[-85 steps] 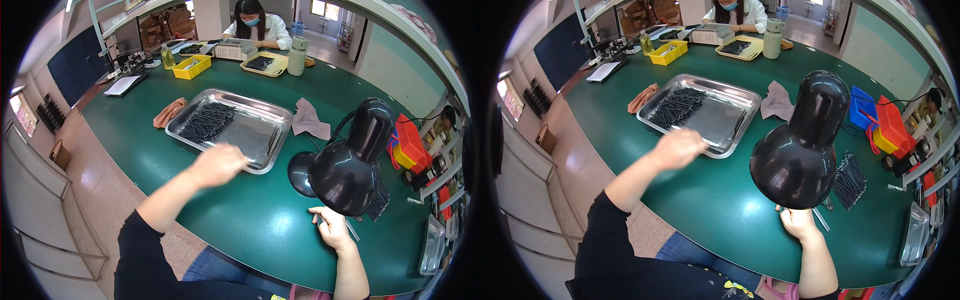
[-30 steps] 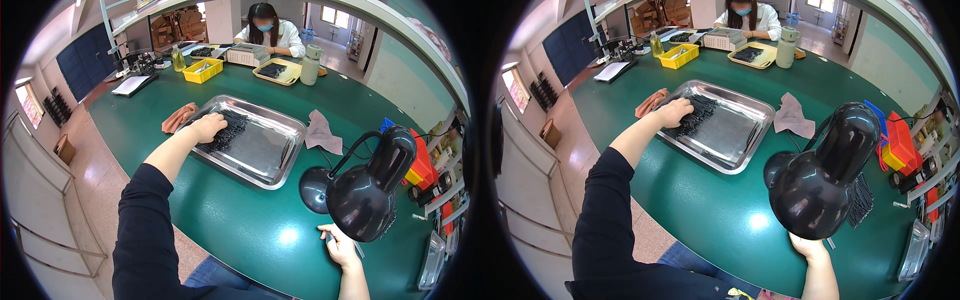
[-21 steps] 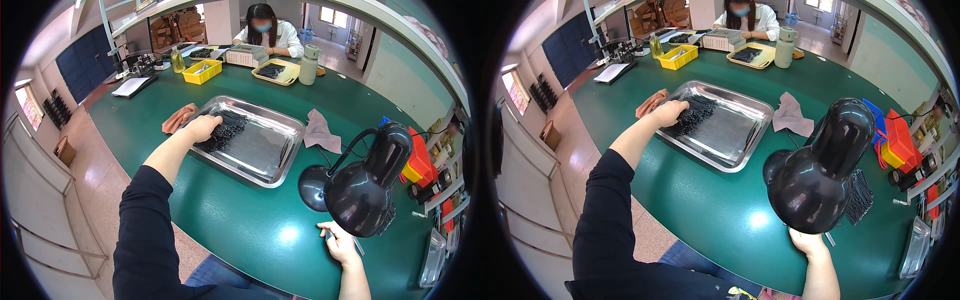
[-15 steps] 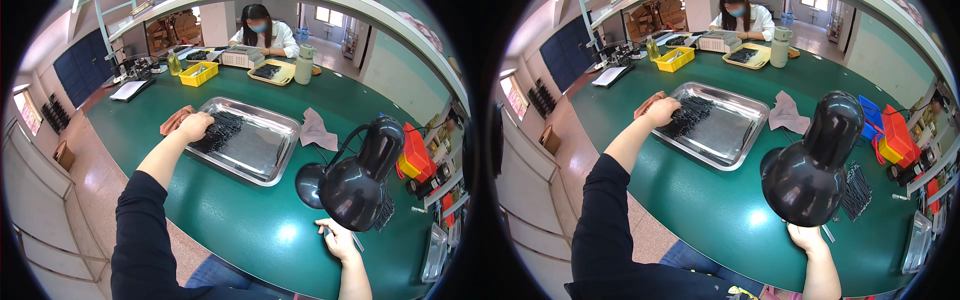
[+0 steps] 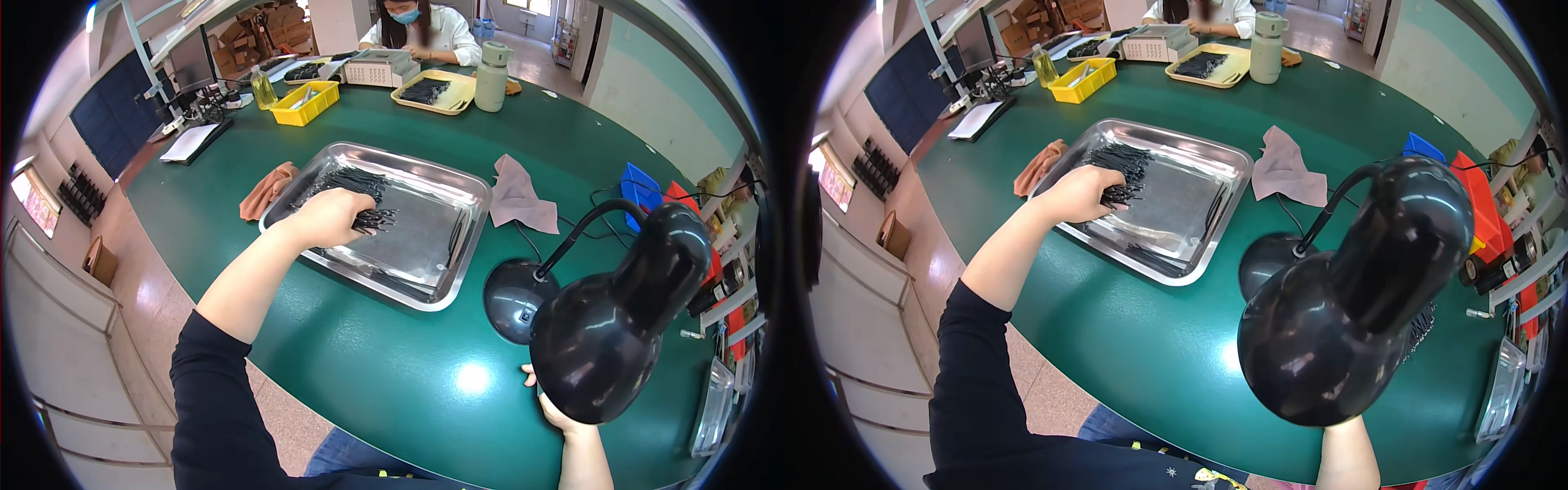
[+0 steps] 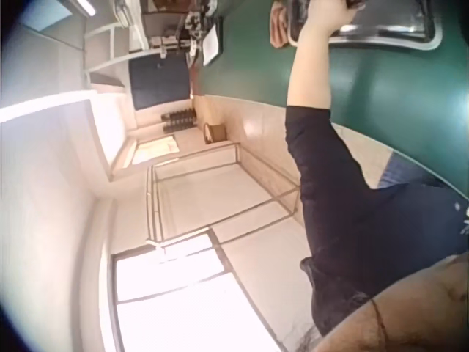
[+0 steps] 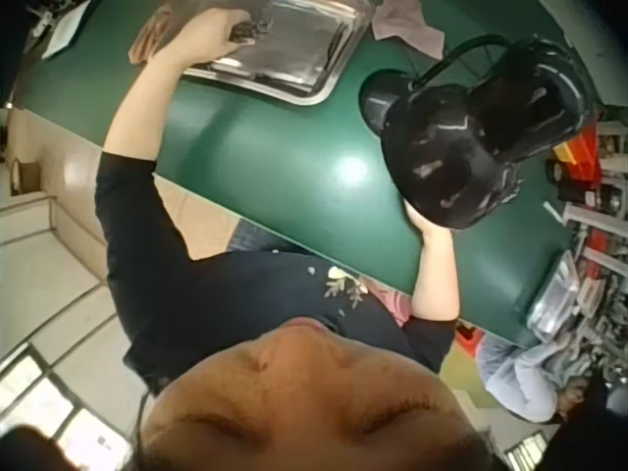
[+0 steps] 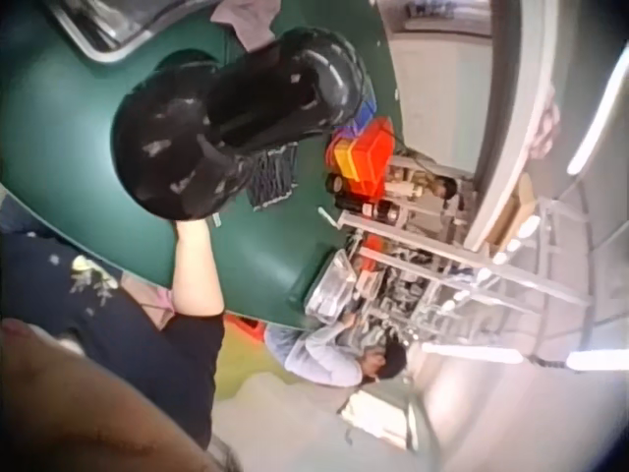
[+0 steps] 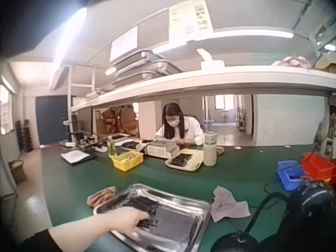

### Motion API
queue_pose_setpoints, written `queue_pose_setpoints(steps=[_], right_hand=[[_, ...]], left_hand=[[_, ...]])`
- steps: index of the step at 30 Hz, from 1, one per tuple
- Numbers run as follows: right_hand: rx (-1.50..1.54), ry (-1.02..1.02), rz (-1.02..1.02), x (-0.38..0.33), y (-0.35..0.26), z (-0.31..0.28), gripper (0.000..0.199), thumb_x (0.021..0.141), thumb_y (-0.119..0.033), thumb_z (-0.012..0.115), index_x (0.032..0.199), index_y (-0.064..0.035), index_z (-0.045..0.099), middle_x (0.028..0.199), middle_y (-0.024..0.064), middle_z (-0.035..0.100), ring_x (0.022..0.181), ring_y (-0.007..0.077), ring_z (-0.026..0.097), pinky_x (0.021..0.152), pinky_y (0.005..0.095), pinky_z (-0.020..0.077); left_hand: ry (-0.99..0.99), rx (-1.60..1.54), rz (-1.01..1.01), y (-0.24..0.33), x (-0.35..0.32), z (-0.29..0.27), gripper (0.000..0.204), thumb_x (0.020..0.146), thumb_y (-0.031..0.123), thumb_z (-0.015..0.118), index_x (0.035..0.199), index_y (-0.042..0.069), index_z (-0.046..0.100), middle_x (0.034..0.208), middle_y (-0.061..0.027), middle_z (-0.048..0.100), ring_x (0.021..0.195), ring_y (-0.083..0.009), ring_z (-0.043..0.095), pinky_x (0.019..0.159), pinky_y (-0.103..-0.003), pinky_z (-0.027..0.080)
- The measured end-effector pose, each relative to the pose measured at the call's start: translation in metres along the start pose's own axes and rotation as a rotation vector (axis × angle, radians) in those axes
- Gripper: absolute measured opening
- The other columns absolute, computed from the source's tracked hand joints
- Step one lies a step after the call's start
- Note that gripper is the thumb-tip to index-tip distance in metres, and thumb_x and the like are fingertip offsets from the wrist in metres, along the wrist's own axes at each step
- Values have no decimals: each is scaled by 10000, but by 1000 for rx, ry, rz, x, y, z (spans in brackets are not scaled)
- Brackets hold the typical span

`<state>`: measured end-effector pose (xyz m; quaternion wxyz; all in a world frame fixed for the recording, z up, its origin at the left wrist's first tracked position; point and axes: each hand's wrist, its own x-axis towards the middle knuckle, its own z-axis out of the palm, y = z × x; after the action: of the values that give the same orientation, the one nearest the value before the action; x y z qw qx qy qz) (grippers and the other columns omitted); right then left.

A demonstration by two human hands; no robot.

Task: Assembling small electronic components and cable ties at a factory workstation.

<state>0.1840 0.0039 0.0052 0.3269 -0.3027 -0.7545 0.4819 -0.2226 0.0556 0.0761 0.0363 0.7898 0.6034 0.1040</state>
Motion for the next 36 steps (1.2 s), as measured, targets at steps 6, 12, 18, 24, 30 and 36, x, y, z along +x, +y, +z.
queue_pose_setpoints(steps=[6,12,18,24,30,36], right_hand=[[847,274,28,11,-7,7,464,835,-291,421,1171,28,395,962,224,530,806,311,567,751,405,452],[984,102,56,-10,41,-15,661,841,-493,327,1218,50,311,1026,316,470,817,429,547,679,462,478],[1066,516,134,6,-26,6,561,855,-416,381,1219,8,324,1030,259,493,814,337,564,678,408,479],[-206,-13,336,-7,4,-5,307,867,-223,411,1083,-17,484,953,73,548,790,139,521,622,256,430],[-54,-23,276,-10,34,-14,244,786,-96,460,992,18,522,854,125,589,809,203,562,777,297,434],[203,188,-38,-9,16,-3,143,794,-25,409,873,37,510,874,126,592,823,183,562,782,294,441]], left_hand=[[10,-63,59,1,11,15,229,687,194,660,792,29,543,686,-157,566,695,-340,553,600,-402,421],[520,-321,-80,16,-11,2,252,697,113,696,820,-17,518,680,-95,554,613,-174,528,585,-273,428],[502,-1538,127,88,-22,13,132,828,63,530,726,48,448,540,-22,498,477,-83,487,472,-220,423],[148,-1509,231,183,-47,59,182,747,-43,586,793,66,447,683,-6,494,623,-80,513,565,-221,421],[-11,-1240,239,222,-45,125,193,701,71,657,846,38,534,855,-95,525,775,-188,526,711,-298,429],[-146,-1506,95,231,-45,105,193,711,38,659,849,22,524,850,-74,536,847,-173,535,771,-298,423]])
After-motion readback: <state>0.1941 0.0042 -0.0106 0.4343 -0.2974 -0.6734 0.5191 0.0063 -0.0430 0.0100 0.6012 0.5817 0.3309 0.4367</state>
